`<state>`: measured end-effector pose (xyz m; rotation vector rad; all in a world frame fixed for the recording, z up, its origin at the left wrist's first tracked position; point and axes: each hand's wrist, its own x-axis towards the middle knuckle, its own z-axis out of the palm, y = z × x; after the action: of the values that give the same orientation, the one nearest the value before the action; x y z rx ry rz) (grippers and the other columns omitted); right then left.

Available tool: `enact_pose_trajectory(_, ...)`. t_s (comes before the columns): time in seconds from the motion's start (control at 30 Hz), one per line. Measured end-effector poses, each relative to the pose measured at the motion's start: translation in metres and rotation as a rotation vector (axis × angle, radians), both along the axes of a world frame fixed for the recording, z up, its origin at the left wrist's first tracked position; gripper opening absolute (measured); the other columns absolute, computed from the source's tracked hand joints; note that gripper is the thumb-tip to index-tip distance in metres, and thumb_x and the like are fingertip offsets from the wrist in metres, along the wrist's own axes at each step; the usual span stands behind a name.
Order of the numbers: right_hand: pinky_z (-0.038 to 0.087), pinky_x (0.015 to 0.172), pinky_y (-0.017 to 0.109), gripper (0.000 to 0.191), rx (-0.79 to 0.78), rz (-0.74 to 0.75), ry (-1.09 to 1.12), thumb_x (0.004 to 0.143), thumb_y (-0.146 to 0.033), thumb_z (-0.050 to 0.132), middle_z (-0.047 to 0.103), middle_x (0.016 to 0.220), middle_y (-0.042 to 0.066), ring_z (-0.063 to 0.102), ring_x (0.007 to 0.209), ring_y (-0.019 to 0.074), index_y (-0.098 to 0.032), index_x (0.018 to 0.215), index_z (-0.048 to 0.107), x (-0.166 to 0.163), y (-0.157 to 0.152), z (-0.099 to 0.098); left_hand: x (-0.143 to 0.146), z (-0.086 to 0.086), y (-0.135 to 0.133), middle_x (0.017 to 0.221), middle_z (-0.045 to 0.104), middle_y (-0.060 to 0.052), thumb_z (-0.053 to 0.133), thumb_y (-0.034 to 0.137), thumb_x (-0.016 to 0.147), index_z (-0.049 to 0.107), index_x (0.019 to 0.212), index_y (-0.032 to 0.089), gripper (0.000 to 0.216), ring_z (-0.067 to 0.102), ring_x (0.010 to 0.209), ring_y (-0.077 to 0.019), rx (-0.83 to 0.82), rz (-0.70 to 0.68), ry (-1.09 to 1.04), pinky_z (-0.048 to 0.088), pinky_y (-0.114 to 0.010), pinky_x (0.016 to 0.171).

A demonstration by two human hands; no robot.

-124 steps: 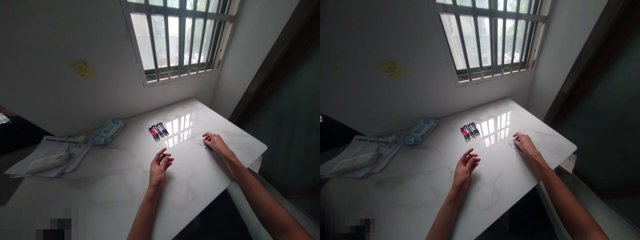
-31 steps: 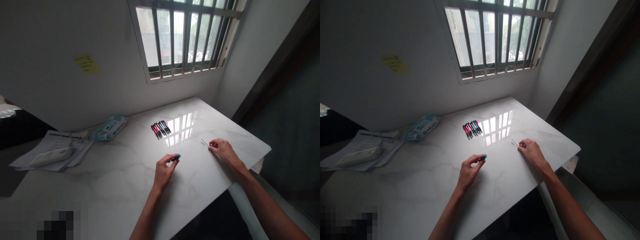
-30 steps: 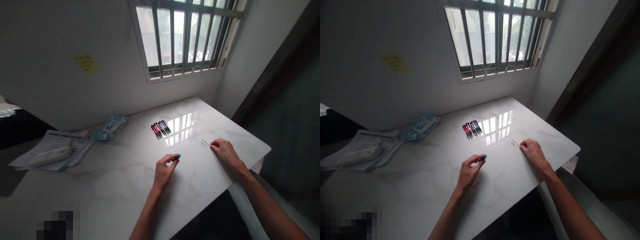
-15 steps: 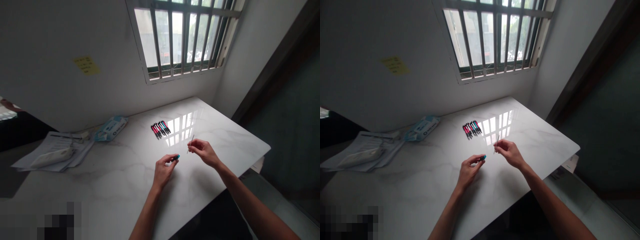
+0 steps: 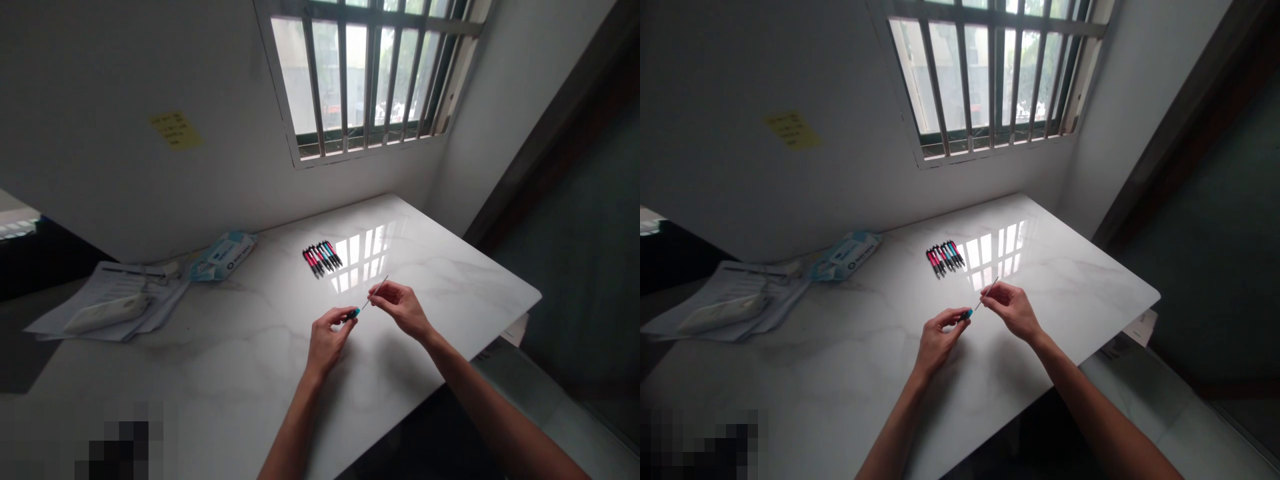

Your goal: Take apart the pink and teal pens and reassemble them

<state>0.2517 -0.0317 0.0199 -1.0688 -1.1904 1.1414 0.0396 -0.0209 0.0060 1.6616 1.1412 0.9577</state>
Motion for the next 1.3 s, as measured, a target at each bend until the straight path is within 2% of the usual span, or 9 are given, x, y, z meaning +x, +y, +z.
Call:
enact_pose_trajectory(0.17,0.06,0.086,0.036,0.028,0.018,0.028,-0.018,0.084,-0.044,0.083,0.079,0.095,0.006,0.074,0.089,0.0217,-0.02,0.096,0.076,-0.003,0.0,0.001,0.0,0.0,0.0,0.105,0.081,-0.006,0.074,0.036,0.089,0.083,0.109,0.026,0.025,0.072,0.094,-0.0225,0.001,-0.01,-0.003,0.055,-0.035,0.09)
enact_pose_trajectory(0.33,0.059,0.085,0.037,0.025,0.059,0.114,-0.279,0.087,-0.041,0.08,0.079,0.104,0.005,0.074,0.089,0.0212,-0.023,0.104,0.078,-0.007,-0.006,0.003,0.001,-0.003,0.001,0.107,0.081,-0.007,0.076,0.037,0.087,0.083,0.108,0.024,0.026,0.073,0.095,-0.0232,-0.032,-0.021,-0.057,0.057,-0.035,0.089)
enact_pose_trajectory(0.43,0.058,0.083,0.036,0.028,0.103,0.027,-0.481,0.088,-0.037,0.078,0.079,0.108,0.004,0.072,0.09,0.0214,-0.027,0.115,0.077,0.01,-0.008,0.004,0.001,-0.005,0.003,0.102,0.081,-0.009,0.079,0.039,0.084,0.083,0.108,0.021,0.03,0.074,0.091,-0.0227,-0.116,-0.001,-0.142,0.058,-0.033,0.085)
enact_pose_trajectory(0.57,0.055,0.083,0.039,0.015,0.089,-0.174,-0.747,0.093,-0.032,0.069,0.079,0.101,0.005,0.071,0.087,0.0232,-0.025,0.103,0.079,0.056,-0.01,-0.006,0.0,-0.006,0.005,0.089,0.08,-0.008,0.084,0.039,0.077,0.083,0.105,0.018,0.035,0.071,0.081,-0.0196,-0.214,0.044,-0.278,0.057,-0.029,0.077)
enact_pose_trajectory(0.67,0.054,0.084,0.04,0.014,0.013,-0.189,-0.873,0.092,-0.031,0.068,0.078,0.101,0.006,0.07,0.085,0.0239,-0.024,0.099,0.079,0.082,-0.012,-0.02,0.001,-0.005,0.006,0.087,0.079,-0.008,0.086,0.039,0.075,0.083,0.104,0.017,0.036,0.069,0.079,-0.0182,-0.227,0.073,-0.31,0.056,-0.028,0.074)
enact_pose_trajectory(0.8,0.053,0.079,0.038,0.016,0.0,-0.135,-0.908,0.094,-0.029,0.062,0.075,0.096,0.007,0.068,0.079,0.022,-0.022,0.087,0.076,0.087,-0.013,-0.033,0.002,-0.005,0.007,0.084,0.078,-0.008,0.086,0.043,0.073,0.084,0.104,0.016,0.041,0.068,0.075,-0.0175,-0.268,0.088,-0.305,0.053,-0.026,0.068)
enact_pose_trajectory(0.9,0.051,0.078,0.038,0.017,0.032,-0.137,-0.866,0.095,-0.029,0.059,0.074,0.091,0.006,0.067,0.08,0.0226,-0.022,0.087,0.072,0.076,-0.007,-0.032,0.002,-0.007,0.008,0.087,0.079,-0.009,0.087,0.044,0.071,0.084,0.103,0.015,0.043,0.068,0.075,-0.0176,-0.312,0.09,-0.295,0.053,-0.027,0.069)
enact_pose_trajectory(1.07,0.053,0.08,0.036,0.021,0.023,-0.125,-0.531,0.097,-0.039,0.061,0.077,0.101,0.006,0.07,0.089,0.0225,-0.023,0.103,0.074,0.051,0.011,-0.018,0.0,-0.013,0.01,0.088,0.078,-0.009,0.088,0.044,0.07,0.083,0.104,0.014,0.045,0.067,0.074,-0.0164,-0.336,0.116,-0.278,0.051,-0.026,0.069)
enact_pose_trajectory(1.3,0.057,0.081,0.035,0.029,0.024,-0.032,-0.01,0.078,-0.044,0.085,0.074,0.087,0.003,0.07,0.084,0.0201,-0.021,0.09,0.071,0.02,0.035,0.003,-0.002,-0.017,0.011,0.086,0.077,-0.007,0.086,0.045,0.072,0.083,0.103,0.015,0.044,0.061,0.068,-0.0136,-0.336,0.092,-0.251,0.045,-0.024,0.062)
